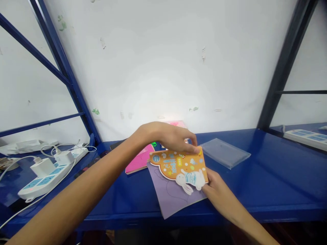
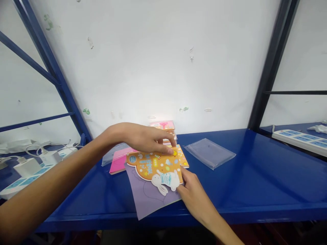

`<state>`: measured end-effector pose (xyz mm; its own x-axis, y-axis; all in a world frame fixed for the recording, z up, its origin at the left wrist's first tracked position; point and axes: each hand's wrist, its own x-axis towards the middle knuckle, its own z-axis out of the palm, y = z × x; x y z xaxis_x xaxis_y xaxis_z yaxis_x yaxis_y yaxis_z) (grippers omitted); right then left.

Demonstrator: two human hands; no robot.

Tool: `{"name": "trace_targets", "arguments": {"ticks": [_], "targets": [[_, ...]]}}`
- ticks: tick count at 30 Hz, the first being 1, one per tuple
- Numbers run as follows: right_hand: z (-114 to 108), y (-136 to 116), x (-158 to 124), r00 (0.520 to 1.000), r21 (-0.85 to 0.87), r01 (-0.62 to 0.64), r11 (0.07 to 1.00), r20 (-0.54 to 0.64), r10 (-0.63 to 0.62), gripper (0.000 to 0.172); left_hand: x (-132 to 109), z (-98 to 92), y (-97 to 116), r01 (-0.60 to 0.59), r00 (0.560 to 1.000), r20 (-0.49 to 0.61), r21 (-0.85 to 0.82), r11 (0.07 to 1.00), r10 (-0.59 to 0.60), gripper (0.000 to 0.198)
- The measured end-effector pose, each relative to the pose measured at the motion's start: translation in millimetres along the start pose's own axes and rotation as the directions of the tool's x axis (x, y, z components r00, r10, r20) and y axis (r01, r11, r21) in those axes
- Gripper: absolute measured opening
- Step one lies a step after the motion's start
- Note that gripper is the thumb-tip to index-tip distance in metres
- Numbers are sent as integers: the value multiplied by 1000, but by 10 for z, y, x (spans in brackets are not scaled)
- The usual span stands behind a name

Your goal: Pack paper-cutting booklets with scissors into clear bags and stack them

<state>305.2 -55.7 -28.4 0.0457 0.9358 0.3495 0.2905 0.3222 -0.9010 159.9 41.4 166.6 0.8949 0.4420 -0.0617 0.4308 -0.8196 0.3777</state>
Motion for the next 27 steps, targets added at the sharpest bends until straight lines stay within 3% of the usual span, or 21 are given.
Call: {"name": "trace_targets", "arguments": {"ticks": [1,3,4,5,6,7,8,10,12,13,15,18,20,24,27], "targets": [[-1,1,2,1000,8,3,1000,-5,-3,39,-99,15,-45,-18,998,-64,-57,998,15,32],[-5,-5,5,999,27,4,1000,-36,-3,37,-330,88,-143,-40,947,-319,-164,986,-15,41],[-7,-11,6,998,42,8,999,-58,-6,36,-447,159,-196,-37,880,-471,-190,981,-59,45],[-10,-18,7,997,61,15,998,-80,-10,36,-554,257,-250,-20,783,-611,-212,977,-116,50],[-11,-24,7,995,81,24,996,-100,-16,36,-646,382,-302,-1,680,-707,-264,965,-193,58],[-13,-28,7,993,99,33,995,-119,-21,37,-716,528,-350,1,607,-744,-351,936,-280,67],[-13,-29,7,991,114,37,993,-136,-22,38,-761,690,-392,-27,593,-722,-459,888,-356,75],[-10,-24,8,987,132,35,991,-158,-14,38,-776,1021,-446,-127,646,-611,-677,725,-458,80],[2,-17,11,988,141,31,990,-156,-9,37,-716,1302,-455,-237,694,-529,-808,540,-487,73],[11,-16,14,989,142,29,989,-147,-8,37,-672,1409,-444,-253,700,-492,-849,464,-517,64],[29,-24,22,994,125,18,992,-111,-4,39,-589,1549,-408,-298,669,-478,-874,383,-569,51],[18,-40,37,999,49,-30,998,-40,32,42,-522,1619,-370,-365,597,-515,-857,363,-615,48],[-52,-40,38,998,-30,-66,997,11,66,38,-525,1617,-379,-384,575,-535,-845,373,-619,47],[-351,-44,-8,990,-149,-96,984,92,111,33,-601,1596,-472,-378,584,-566,-824,422,-582,44],[-531,-115,-66,997,-145,-62,987,-59,54,36,-659,1599,-540,-367,601,-581,-811,456,-549,41]]}}
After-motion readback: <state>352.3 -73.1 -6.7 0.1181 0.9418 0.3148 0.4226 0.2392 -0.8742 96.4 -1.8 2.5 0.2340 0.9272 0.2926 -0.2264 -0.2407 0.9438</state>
